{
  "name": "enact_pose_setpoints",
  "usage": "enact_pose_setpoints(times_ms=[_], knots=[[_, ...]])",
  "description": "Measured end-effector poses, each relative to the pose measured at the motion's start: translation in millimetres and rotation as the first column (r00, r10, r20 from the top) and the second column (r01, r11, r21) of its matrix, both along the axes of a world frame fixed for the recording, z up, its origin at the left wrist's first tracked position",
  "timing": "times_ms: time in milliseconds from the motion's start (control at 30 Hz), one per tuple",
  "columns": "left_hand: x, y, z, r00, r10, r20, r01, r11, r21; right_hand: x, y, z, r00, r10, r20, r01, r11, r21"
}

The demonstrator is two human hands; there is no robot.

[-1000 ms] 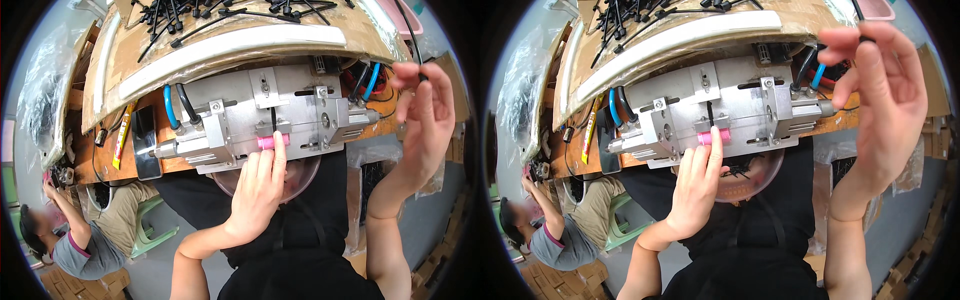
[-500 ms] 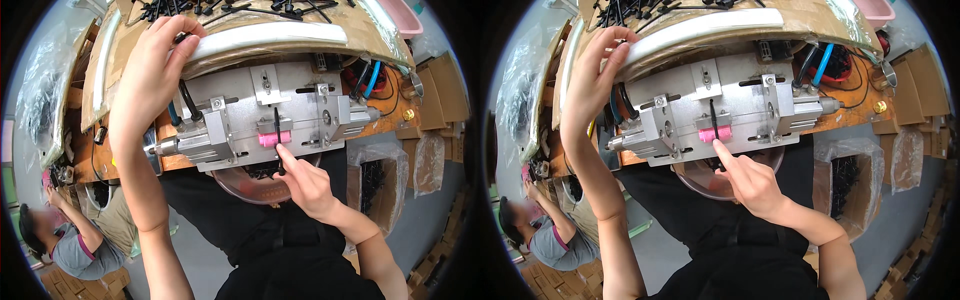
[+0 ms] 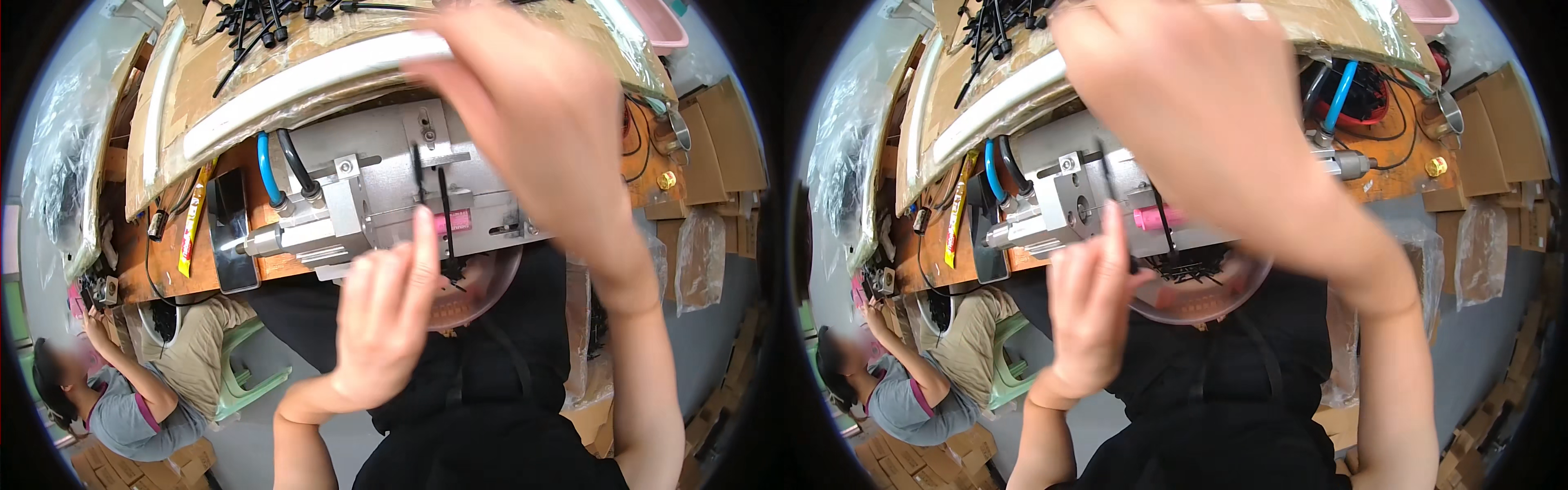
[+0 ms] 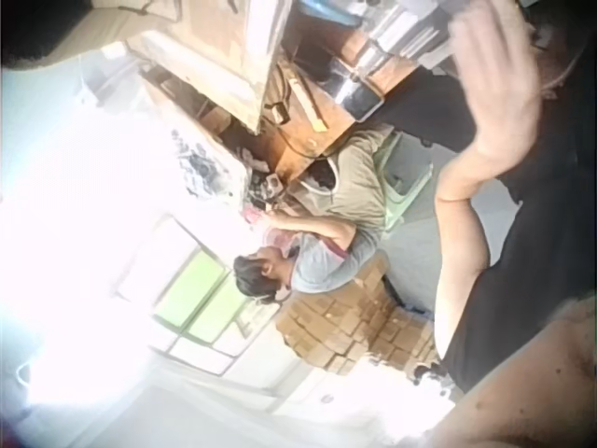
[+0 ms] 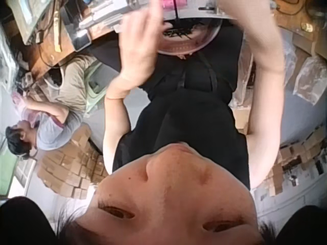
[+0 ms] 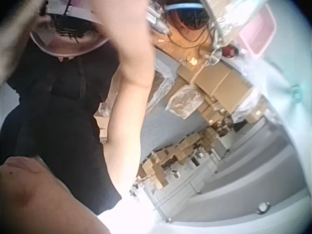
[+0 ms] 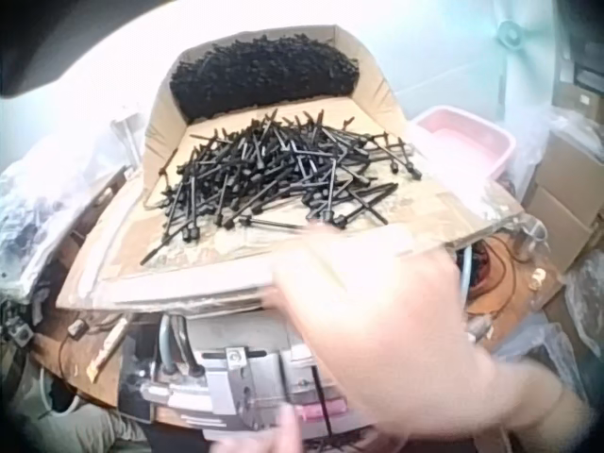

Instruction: The person repeatedly picks up black cable assemblies from a cardboard box and inserts them into a metal jig on a workbench. The person secures each cable in the jig using a pink lever, then removes the cable and places it into a clear plastic bowl below. The process is repeated continuously throughout the clip.

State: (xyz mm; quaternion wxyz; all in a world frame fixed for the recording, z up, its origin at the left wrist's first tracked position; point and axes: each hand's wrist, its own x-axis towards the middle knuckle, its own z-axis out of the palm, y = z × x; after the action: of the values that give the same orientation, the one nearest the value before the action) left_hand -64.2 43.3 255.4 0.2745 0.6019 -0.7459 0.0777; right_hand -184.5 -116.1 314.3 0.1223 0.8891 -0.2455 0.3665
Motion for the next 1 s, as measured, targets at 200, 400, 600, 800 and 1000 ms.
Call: enact_pose_setpoints(times_ms=[200,400,600,800,1000], knots=[[-40,5,-24,0.999,0.038,-0.036,-0.029,0.974,0.226,65,-95,28,0.997,-0.026,-0.069,0.027,0.999,0.02],[-44,6,-31,0.997,0.051,0.061,-0.057,0.993,0.107,37,-17,88,0.939,-0.3,0.171,0.162,0.82,0.549],[-43,6,-33,0.99,0.125,0.064,-0.134,0.974,0.183,-33,15,67,0.835,-0.356,0.419,-0.097,0.654,0.75],[-46,-5,-24,0.996,0.079,0.037,-0.085,0.975,0.207,-90,37,18,0.778,0.062,0.625,-0.46,0.734,0.5],[-21,-11,0,0.998,-0.007,-0.069,0.024,0.97,0.243,-86,92,-52,0.908,0.081,0.411,-0.331,0.741,0.584]])
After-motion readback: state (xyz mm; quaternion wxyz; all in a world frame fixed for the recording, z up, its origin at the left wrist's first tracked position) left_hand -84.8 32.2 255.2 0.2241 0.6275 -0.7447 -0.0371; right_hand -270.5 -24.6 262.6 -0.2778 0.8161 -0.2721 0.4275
